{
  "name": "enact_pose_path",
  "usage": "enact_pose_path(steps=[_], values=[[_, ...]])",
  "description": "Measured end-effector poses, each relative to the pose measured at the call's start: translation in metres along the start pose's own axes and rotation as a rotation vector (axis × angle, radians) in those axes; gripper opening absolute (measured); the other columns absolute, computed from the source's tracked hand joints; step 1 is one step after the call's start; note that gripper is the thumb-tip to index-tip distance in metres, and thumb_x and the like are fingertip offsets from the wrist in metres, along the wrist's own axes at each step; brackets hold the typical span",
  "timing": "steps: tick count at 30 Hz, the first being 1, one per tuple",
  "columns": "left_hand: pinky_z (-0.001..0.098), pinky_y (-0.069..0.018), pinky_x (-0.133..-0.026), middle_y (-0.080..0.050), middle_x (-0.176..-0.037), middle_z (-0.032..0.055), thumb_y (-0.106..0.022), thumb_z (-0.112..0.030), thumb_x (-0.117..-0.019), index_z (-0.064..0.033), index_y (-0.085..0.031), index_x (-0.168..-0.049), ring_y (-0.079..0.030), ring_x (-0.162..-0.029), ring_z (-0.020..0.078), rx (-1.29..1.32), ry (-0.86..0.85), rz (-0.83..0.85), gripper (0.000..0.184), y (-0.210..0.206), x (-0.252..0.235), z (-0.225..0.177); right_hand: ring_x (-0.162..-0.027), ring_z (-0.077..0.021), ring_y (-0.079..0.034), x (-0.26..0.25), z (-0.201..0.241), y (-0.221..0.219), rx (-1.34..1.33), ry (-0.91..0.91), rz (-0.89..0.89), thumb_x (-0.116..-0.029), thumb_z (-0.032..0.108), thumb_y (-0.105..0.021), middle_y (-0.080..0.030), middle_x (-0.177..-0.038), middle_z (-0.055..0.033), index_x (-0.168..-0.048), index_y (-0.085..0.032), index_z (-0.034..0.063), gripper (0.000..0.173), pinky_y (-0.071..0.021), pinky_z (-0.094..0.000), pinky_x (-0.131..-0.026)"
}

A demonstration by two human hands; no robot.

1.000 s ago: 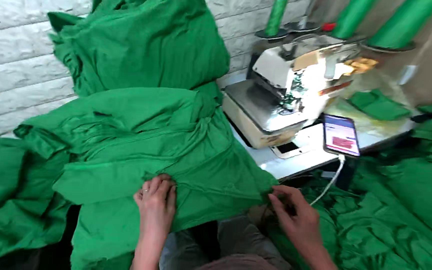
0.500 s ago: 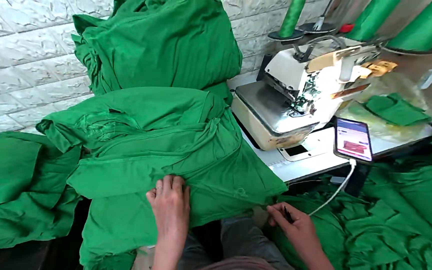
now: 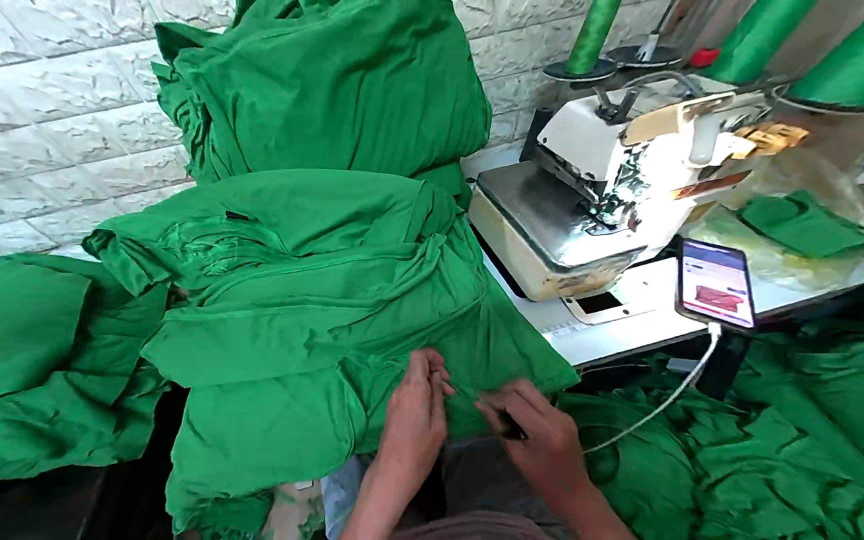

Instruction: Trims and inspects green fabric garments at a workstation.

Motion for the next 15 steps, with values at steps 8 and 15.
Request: enact_pose_path(steps=[8, 15], values=[[0.0285, -0.0607, -0.077, -0.068, -0.1, 0.008, -0.042, -0.011, -0.1082, 0.0016, -0.055, -0.119, -0.071, -0.084, 0.0122, 0.062, 0.053, 0.008, 0.021, 0.005, -0.001, -0.004, -0.064, -0.008, -0.057, 0.046, -0.006, 0.017, -0.122, 0.086, 0.145, -0.0978, 0.026, -0.065, -0.06, -0.076, -0.0021, -0.088, -0.068, 0.0124, 0.017, -0.048, -0.0167, -0.056], [0.0335, -0.0551, -0.075, -0.063, -0.095, 0.0123, -0.066, -0.035, -0.0975, -0.0005, -0.063, -0.099, -0.064, -0.086, 0.0206, -0.136, -0.171, -0.143, 0.035, -0.019, 0.007, -0.01, -0.064, -0.0064, -0.057, 0.042, 0.003, 0.025, -0.208, 0.095, 0.153, -0.0963, 0.023, -0.066, -0.06, -0.073, -0.0011, -0.091, -0.07, 0.0132, 0.012, -0.0483, -0.0148, -0.059]])
Point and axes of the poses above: each hand's wrist, its own x-axis away from the middle knuckle, its own y-axis out of the back of the hand, z = x × y, the point moved 2 cm from there along -x, towards the middle knuckle
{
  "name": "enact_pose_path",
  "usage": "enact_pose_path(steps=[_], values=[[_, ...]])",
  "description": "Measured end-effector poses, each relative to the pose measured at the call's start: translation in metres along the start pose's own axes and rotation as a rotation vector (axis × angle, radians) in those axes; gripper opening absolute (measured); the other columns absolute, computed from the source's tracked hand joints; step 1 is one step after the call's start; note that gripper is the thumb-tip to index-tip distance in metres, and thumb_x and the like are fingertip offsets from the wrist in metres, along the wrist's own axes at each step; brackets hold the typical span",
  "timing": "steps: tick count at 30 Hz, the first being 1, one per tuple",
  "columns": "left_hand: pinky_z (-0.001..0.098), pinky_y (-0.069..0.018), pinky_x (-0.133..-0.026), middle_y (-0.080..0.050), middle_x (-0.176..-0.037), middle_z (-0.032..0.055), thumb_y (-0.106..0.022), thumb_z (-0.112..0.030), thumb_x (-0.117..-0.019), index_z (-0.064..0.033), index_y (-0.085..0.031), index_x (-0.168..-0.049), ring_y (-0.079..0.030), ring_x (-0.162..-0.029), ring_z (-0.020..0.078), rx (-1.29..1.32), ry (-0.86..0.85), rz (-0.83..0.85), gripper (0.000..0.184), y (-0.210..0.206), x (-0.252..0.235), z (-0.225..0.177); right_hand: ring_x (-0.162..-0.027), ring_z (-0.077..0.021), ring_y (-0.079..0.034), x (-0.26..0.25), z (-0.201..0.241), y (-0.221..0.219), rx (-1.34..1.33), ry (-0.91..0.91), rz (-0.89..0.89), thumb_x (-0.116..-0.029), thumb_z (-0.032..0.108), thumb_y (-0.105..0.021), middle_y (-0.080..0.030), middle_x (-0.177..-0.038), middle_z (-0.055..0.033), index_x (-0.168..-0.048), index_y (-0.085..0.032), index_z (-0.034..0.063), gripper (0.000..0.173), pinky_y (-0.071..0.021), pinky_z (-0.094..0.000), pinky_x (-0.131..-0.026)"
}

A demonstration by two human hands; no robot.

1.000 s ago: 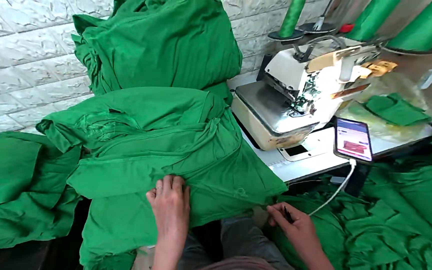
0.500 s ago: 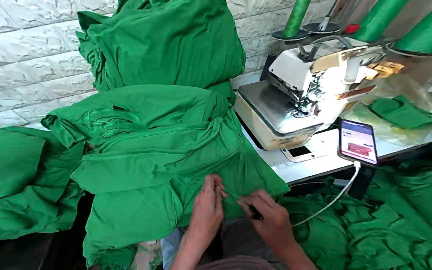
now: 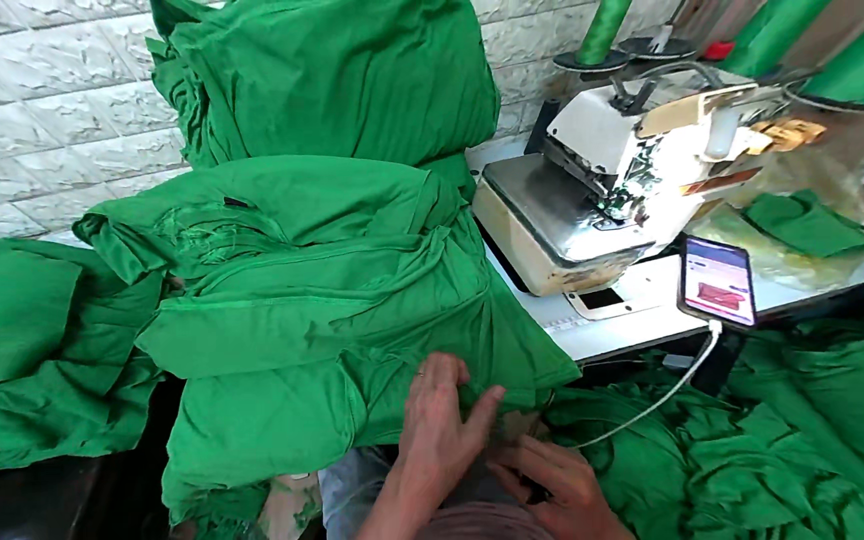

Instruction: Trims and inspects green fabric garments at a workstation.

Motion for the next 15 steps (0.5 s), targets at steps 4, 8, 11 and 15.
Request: enact_pose_path(steps=[4, 8, 11, 15], values=[[0.0443, -0.0558, -0.074, -0.065, -0.1, 0.0153, -0.076, -0.033, -0.0867, -0.0023, -0.069, -0.092, -0.066, -0.093, 0.0328, -0.3, -0.079, 0.008, 0.032, -0.012, 0.002, -0.005, -0.067, -0.0074, -0.061, -0.004, 0.005, -0.002, -0.055, 0.082, 0.116, -0.0956, 0.025, -0.067, -0.063, -0.075, -0.0001, -0.089, -0.069, 0.0146, 0.012, -0.0516, -0.0178, -0.062], [0.0436, -0.0565, -0.083, -0.067, -0.103, 0.0142, -0.071, -0.016, -0.092, -0.0022, -0.073, -0.088, -0.066, -0.099, 0.031, -0.185, 0.004, 0.127, 0.014, -0.002, 0.0, -0.003, -0.064, -0.0107, -0.066, -0.01, 0.007, 0.014, -0.016, -0.061, 0.33, -0.0868, 0.036, -0.075, -0.069, -0.076, -0.0005, -0.087, -0.072, 0.0137, 0.022, -0.0554, -0.0283, -0.055], [0.0341, -0.0538, -0.092, -0.067, -0.11, 0.0113, -0.065, -0.016, -0.0971, -0.0031, -0.074, -0.091, -0.064, -0.105, 0.022, 0.02, 0.074, 0.197, 0.017, 0.013, 0.0, 0.005, -0.069, -0.017, -0.07, -0.018, 0.005, 0.031, -0.048, -0.298, 0.333, -0.0849, 0.049, -0.076, -0.073, -0.085, -0.0055, -0.106, -0.072, 0.0077, 0.046, -0.0589, -0.0399, -0.06], [0.029, -0.0534, -0.093, -0.067, -0.115, 0.0103, -0.062, -0.015, -0.0974, -0.0036, -0.075, -0.096, -0.064, -0.108, 0.0167, 0.104, 0.1, 0.213, 0.017, 0.02, 0.003, 0.009, -0.072, -0.004, -0.062, -0.029, -0.003, 0.03, -0.064, -0.351, 0.128, -0.1019, 0.05, -0.055, -0.067, -0.09, -0.0031, -0.125, -0.057, 0.0082, 0.048, -0.0542, -0.0212, -0.063]])
Point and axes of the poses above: each hand's wrist, its own x-axis away from the middle knuckle, its own y-axis out of the back of the hand, z = x × y, the point moved 2 cm from there along -x, towards the middle knuckle
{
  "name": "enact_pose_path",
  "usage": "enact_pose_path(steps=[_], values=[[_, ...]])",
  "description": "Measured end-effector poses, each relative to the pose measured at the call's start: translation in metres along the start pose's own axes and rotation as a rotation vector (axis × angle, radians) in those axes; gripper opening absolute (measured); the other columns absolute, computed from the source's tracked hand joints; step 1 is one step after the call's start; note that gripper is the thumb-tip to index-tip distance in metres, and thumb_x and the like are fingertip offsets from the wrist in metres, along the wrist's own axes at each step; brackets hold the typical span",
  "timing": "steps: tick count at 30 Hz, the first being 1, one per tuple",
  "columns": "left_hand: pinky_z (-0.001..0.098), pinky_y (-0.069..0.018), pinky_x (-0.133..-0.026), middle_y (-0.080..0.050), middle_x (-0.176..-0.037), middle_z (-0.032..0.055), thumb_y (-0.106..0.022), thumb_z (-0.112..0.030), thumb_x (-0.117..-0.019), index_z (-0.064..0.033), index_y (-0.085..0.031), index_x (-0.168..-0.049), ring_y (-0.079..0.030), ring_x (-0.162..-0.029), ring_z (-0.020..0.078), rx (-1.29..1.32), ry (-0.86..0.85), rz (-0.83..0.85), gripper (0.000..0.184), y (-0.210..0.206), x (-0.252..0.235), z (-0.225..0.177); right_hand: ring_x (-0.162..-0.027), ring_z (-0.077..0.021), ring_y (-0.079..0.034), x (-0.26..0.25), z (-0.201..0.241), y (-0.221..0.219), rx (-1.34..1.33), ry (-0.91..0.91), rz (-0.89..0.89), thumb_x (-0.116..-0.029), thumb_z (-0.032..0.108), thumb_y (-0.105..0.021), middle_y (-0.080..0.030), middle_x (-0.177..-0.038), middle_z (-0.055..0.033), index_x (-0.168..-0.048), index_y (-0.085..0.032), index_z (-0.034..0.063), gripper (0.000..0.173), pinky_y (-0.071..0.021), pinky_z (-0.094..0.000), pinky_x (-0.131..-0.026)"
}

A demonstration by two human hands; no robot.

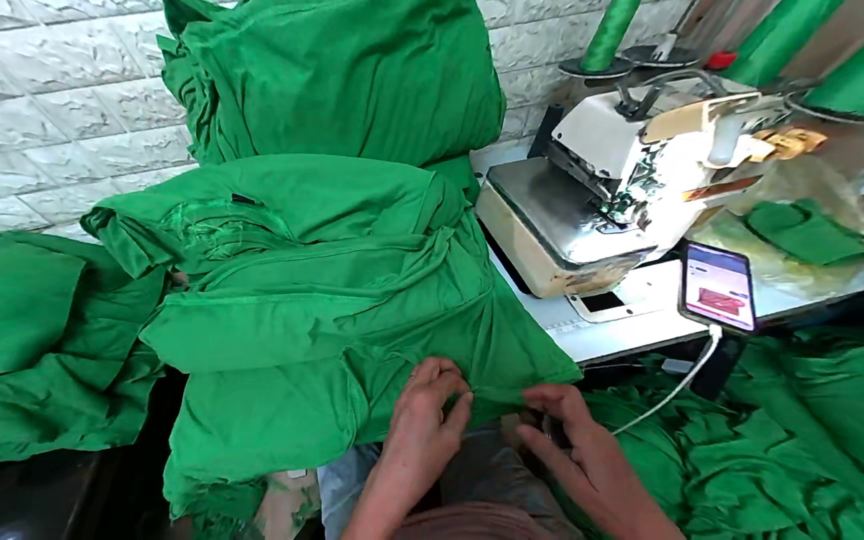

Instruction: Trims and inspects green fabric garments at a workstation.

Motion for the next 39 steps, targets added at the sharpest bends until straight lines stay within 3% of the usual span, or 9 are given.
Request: enact_pose_path(steps=[3, 6, 9, 16, 22, 28, 39], values=[[0.0275, -0.0536, -0.09, -0.067, -0.114, 0.009, -0.063, -0.017, -0.0966, -0.0051, -0.073, -0.093, -0.064, -0.106, 0.0152, 0.003, -0.007, -0.036, 0.016, -0.003, 0.002, 0.0, -0.072, -0.0023, -0.059, -0.011, 0.0, -0.011, 0.069, 0.076, -0.134, -0.1055, 0.04, -0.052, -0.064, -0.088, -0.005, -0.119, -0.057, 0.0054, 0.038, -0.0512, -0.0159, -0.065], [0.0264, -0.0535, -0.089, -0.068, -0.114, 0.0083, -0.064, -0.018, -0.0965, -0.0057, -0.073, -0.09, -0.064, -0.105, 0.0138, 0.007, -0.015, -0.062, 0.016, -0.005, 0.003, 0.001, -0.084, -0.0103, -0.066, -0.017, -0.002, -0.02, 0.196, 0.191, -0.189, -0.1019, 0.034, -0.059, -0.069, -0.094, -0.0076, -0.111, -0.066, 0.008, 0.028, -0.0546, -0.0207, -0.075], [0.0247, -0.0535, -0.088, -0.067, -0.115, 0.0076, -0.064, -0.018, -0.097, -0.0064, -0.073, -0.092, -0.064, -0.104, 0.0125, 0.017, -0.027, -0.067, 0.015, -0.004, 0.004, 0.002, -0.081, -0.0164, -0.067, -0.02, -0.002, -0.026, 0.253, 0.263, -0.219, -0.098, 0.03, -0.064, -0.071, -0.092, -0.0081, -0.104, -0.074, 0.0098, 0.023, -0.0554, -0.0265, -0.07], [0.0242, -0.053, -0.09, -0.067, -0.114, 0.0079, -0.068, -0.018, -0.0962, -0.0074, -0.076, -0.093, -0.064, -0.105, 0.0126, 0.033, -0.053, -0.062, 0.014, -0.005, 0.005, 0.005, -0.079, -0.0167, -0.066, -0.025, 0.0, -0.036, 0.275, 0.281, -0.279, -0.0981, 0.027, -0.065, -0.07, -0.091, -0.0093, -0.105, -0.075, 0.0086, 0.022, -0.0538, -0.026, -0.069], [0.0255, -0.054, -0.09, -0.067, -0.114, 0.0091, -0.065, -0.015, -0.0973, -0.0056, -0.075, -0.094, -0.065, -0.105, 0.0143, 0.011, -0.046, -0.073, 0.014, -0.006, 0.004, 0.004, -0.08, -0.0173, -0.07, -0.023, -0.009, -0.04, 0.278, 0.259, -0.297, -0.0998, 0.023, -0.062, -0.073, -0.087, -0.0086, -0.099, -0.077, 0.0061, 0.023, -0.0562, -0.0276, -0.071], [0.024, -0.0543, -0.09, -0.068, -0.114, 0.0085, -0.064, -0.016, -0.0984, -0.005, -0.074, -0.095, -0.066, -0.104, 0.0125, 0.016, -0.052, -0.103, 0.015, -0.007, 0.005, 0.005, -0.084, -0.0137, -0.068, -0.017, -0.015, -0.036, 0.206, 0.281, -0.279, -0.0972, 0.029, -0.067, -0.072, -0.09, -0.0087, -0.105, -0.075, 0.0066, 0.025, -0.0555, -0.0222, -0.076], [0.0247, -0.0532, -0.092, -0.067, -0.113, 0.0099, -0.069, -0.016, -0.0954, -0.0065, -0.077, -0.092, -0.064, -0.105, 0.0143, 0.02, -0.081, -0.099, 0.013, -0.009, 0.006, 0.006, -0.08, -0.017, -0.069, -0.024, -0.005, -0.043, 0.283, 0.313, -0.326, -0.098, 0.023, -0.064, -0.073, -0.089, -0.01, -0.102, -0.077, 0.0071, 0.021, -0.0547, -0.025, -0.071]])
Point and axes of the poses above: each hand's wrist, its own x-axis away from the middle knuckle, its own y-axis out of the back of the hand, z = x × y, the point moved 2 cm from there along -x, towards the middle knuckle
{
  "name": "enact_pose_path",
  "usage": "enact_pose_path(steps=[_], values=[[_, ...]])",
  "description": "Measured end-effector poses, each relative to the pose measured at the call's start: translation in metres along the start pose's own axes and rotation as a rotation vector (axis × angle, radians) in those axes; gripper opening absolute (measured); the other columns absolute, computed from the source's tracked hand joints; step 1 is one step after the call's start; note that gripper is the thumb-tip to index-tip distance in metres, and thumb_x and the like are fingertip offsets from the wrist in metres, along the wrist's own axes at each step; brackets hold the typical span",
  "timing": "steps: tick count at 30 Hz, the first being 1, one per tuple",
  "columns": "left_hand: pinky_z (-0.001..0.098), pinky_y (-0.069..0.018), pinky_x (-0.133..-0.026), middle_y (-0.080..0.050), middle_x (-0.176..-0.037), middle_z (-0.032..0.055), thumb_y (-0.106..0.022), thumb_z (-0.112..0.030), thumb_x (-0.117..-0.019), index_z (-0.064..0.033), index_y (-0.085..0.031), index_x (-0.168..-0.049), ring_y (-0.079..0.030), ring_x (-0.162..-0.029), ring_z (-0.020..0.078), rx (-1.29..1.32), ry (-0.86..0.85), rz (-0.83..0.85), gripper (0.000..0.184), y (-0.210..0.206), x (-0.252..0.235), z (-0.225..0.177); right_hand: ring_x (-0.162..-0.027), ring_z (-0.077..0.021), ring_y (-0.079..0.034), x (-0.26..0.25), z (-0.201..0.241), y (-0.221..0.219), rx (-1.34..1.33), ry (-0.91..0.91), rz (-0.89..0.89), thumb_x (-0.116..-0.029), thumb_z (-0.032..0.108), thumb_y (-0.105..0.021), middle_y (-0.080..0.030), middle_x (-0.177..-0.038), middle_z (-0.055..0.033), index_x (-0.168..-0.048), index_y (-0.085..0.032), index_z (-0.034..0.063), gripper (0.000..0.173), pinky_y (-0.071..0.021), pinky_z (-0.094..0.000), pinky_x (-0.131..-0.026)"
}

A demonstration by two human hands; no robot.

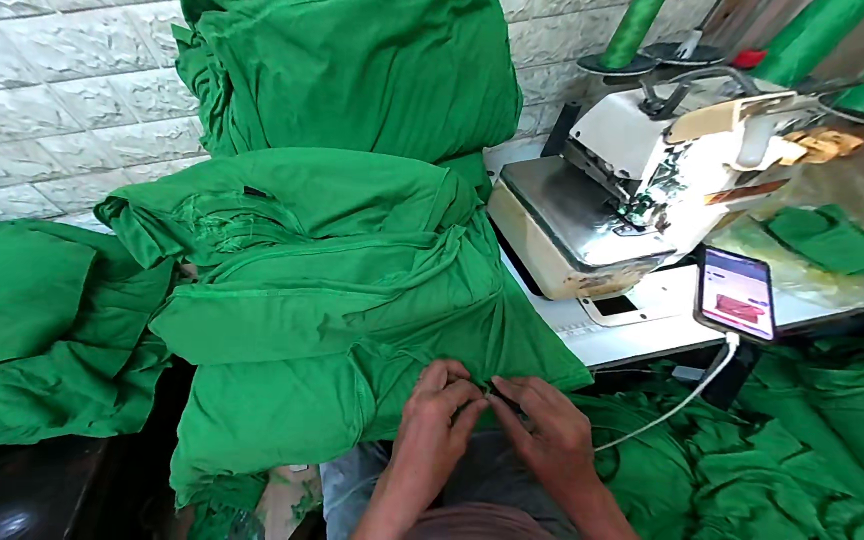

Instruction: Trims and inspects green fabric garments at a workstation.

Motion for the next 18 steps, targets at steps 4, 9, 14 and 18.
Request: enact_pose_path(steps=[4, 9, 14, 18], values=[[0.0252, -0.0529, -0.092, -0.066, -0.113, 0.0098, -0.068, -0.017, -0.0956, -0.0079, -0.077, -0.093, -0.064, -0.105, 0.0151, -0.04, -0.016, -0.016, 0.013, -0.003, 0.002, 0.0, -0.078, -0.0161, -0.069, 0.003, -0.004, 0.002, 0.015, -0.01, 0.008, -0.0996, 0.023, -0.062, -0.073, -0.087, -0.0079, -0.097, -0.077, 0.0075, 0.021, -0.0548, -0.0263, -0.069], [0.0248, -0.0549, -0.085, -0.066, -0.099, 0.0083, -0.066, -0.019, -0.0975, -0.0107, -0.076, -0.094, -0.065, -0.095, 0.0175, -0.207, -0.244, -0.075, 0.013, -0.002, 0.024, 0.001, -0.081, -0.0085, -0.066, 0.012, -0.018, 0.014, -0.085, -0.133, -0.002, -0.0962, 0.026, -0.067, -0.071, -0.09, -0.0094, -0.105, -0.073, 0.0025, 0.026, -0.0543, -0.0177, -0.076], [0.0439, -0.0607, -0.063, -0.069, -0.084, 0.0131, -0.068, -0.012, -0.0943, -0.0053, -0.075, -0.09, -0.071, -0.073, 0.0278, -0.281, -0.053, 0.397, 0.01, 0.013, 0.058, 0.01, -0.077, -0.0094, -0.059, 0.024, -0.03, 0.023, -0.105, -0.151, 0.049, -0.0933, 0.04, -0.072, -0.066, -0.094, -0.0102, -0.118, -0.063, 0.0072, 0.042, -0.0488, -0.017, -0.068], [0.0538, -0.057, -0.07, -0.071, -0.079, 0.0159, -0.064, -0.03, -0.1001, -0.0017, -0.074, -0.088, -0.071, -0.076, 0.0329, -0.115, 0.087, 0.724, 0.032, 0.024, 0.053, 0.005, -0.07, -0.0157, -0.061, 0.026, -0.03, 0.022, 0.024, -0.083, 0.055, -0.0922, 0.035, -0.072, -0.066, -0.099, -0.0151, -0.114, -0.068, 0.0081, 0.035, -0.049, -0.0222, -0.055]])
Point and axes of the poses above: each hand's wrist, its own x-axis away from the middle knuckle, its own y-axis out of the back of the hand, z = x × y, the point moved 2 cm from there along -x, towards the middle knuckle
